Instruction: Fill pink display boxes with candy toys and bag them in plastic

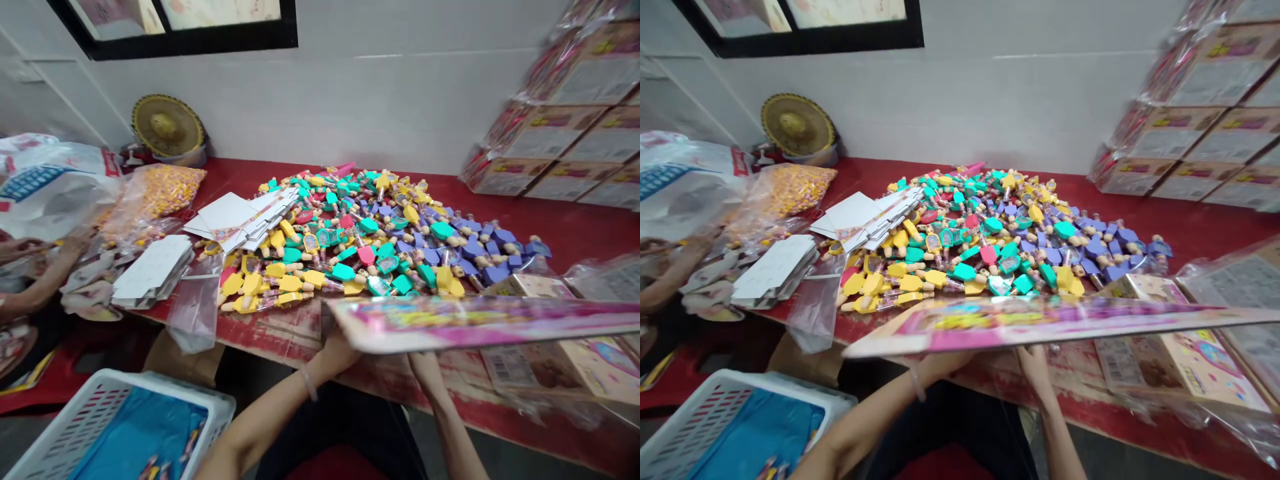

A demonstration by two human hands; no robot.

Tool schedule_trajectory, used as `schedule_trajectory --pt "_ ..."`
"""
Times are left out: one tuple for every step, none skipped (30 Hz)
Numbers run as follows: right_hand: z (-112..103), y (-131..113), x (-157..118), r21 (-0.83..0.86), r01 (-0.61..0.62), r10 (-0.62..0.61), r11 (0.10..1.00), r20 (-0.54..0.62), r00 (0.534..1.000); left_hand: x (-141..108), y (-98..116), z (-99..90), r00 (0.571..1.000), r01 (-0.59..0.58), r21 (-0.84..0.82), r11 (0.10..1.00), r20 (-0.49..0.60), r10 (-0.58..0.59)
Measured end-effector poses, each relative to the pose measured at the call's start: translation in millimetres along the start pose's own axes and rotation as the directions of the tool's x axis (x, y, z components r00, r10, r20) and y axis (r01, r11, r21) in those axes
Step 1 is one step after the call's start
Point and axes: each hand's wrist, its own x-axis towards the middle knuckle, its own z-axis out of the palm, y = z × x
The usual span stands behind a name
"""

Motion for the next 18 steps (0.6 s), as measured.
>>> schedule_trajectory --pt "7.5 -2.0 0.6 -0.079 0.035 -0.038 0.996 -0.036 0.999 -1.8 -5.5 9.5 1.000 0.007 0.014 1.000 0.008 -0.007" --pt "15.4 -4.3 0.8 -0.147 0.064 -0.075 0.987 -0.067 0.995 -6.0 -11.4 16.2 1.000 0.015 0.018 1.000 0.011 -0.015" --pt "23.2 -6.6 0.8 -0.194 0.090 -0.108 0.977 -0.082 0.991 -11.1 -17.9 20.5 1.000 0.024 0.024 0.999 0.019 -0.025" --pt "31.0 -8.5 1.0 -0.228 0.121 -0.143 0.966 -0.083 0.986 -15.8 -24.6 22.7 0.999 0.031 0.044 0.999 0.038 -0.032" --pt "38.5 -9.9 1.9 -0.255 0.147 -0.170 0.956 -0.071 0.983 -18.5 -31.2 23.1 0.997 0.033 0.074 0.997 0.062 -0.038" --pt "45.7 -10.7 4.1 -0.280 0.168 -0.189 0.945 -0.048 0.981 -18.5 -37.2 22.2 0.996 0.032 0.113 0.993 0.085 -0.042" --pt "52.4 -10.9 8.0 -0.310 0.182 -0.201 0.933 -0.032 0.979 -15.4 -41.8 20.1 0.994 0.030 0.157 0.987 0.103 -0.046" --pt "58.5 -10.4 13.5 -0.344 0.185 -0.211 0.920 -0.040 0.977 -9.9 -44.7 17.3 0.992 0.029 0.198 0.980 0.113 -0.053" --pt "63.7 -9.4 20.1 -0.378 0.185 -0.220 0.907 -0.051 0.974 -3.0 -45.6 13.7 0.991 0.030 0.227 0.974 0.117 -0.058" --pt "68.0 -7.7 27.2 -0.403 0.185 -0.230 0.896 -0.064 0.971 3.6 -44.8 9.4 0.991 0.033 0.235 0.972 0.115 -0.061" --pt "71.1 -5.3 33.9 -0.416 0.186 -0.237 0.890 -0.074 0.969 8.7 -43.1 4.2 0.992 0.024 0.222 0.975 0.113 -0.051" --pt "73.0 -2.1 39.6 -0.421 0.184 -0.240 0.888 -0.084 0.967 11.2 -41.3 -2.3 0.994 -0.007 0.187 0.982 0.106 -0.013" --pt "73.7 2.1 44.2 -0.425 0.183 -0.240 0.886 -0.084 0.967 10.4 -40.5 -10.5 0.995 -0.064 0.133 0.989 0.090 0.052" --pt "73.2 7.2 47.9 -0.434 0.180 -0.237 0.883 -0.081 0.968 6.3 -41.8 -20.6 0.990 -0.137 0.067 0.988 0.054 0.134" --pt "71.7 13.1 50.9 -0.452 0.170 -0.230 0.876 -0.080 0.970 -1.0 -46.1 -33.2 0.980 -0.201 0.005 0.980 -0.007 0.201" --pt "69.6 19.4 53.4 -0.478 0.159 -0.215 0.864 -0.065 0.974 -11.0 -54.2 -48.9 0.973 -0.216 -0.030 0.976 -0.089 0.213" --pt "67.1 25.3 55.4 -0.506 0.140 -0.194 0.851 -0.056 0.979 -23.3 -66.3 -67.9 0.970 -0.174 -0.040 0.984 -0.178 0.164" --pt "64.7 30.0 56.7 -0.531 0.124 -0.167 0.838 -0.034 0.985 -37.0 -82.5 -90.6 0.961 -0.069 -0.033 0.997 -0.270 0.057"
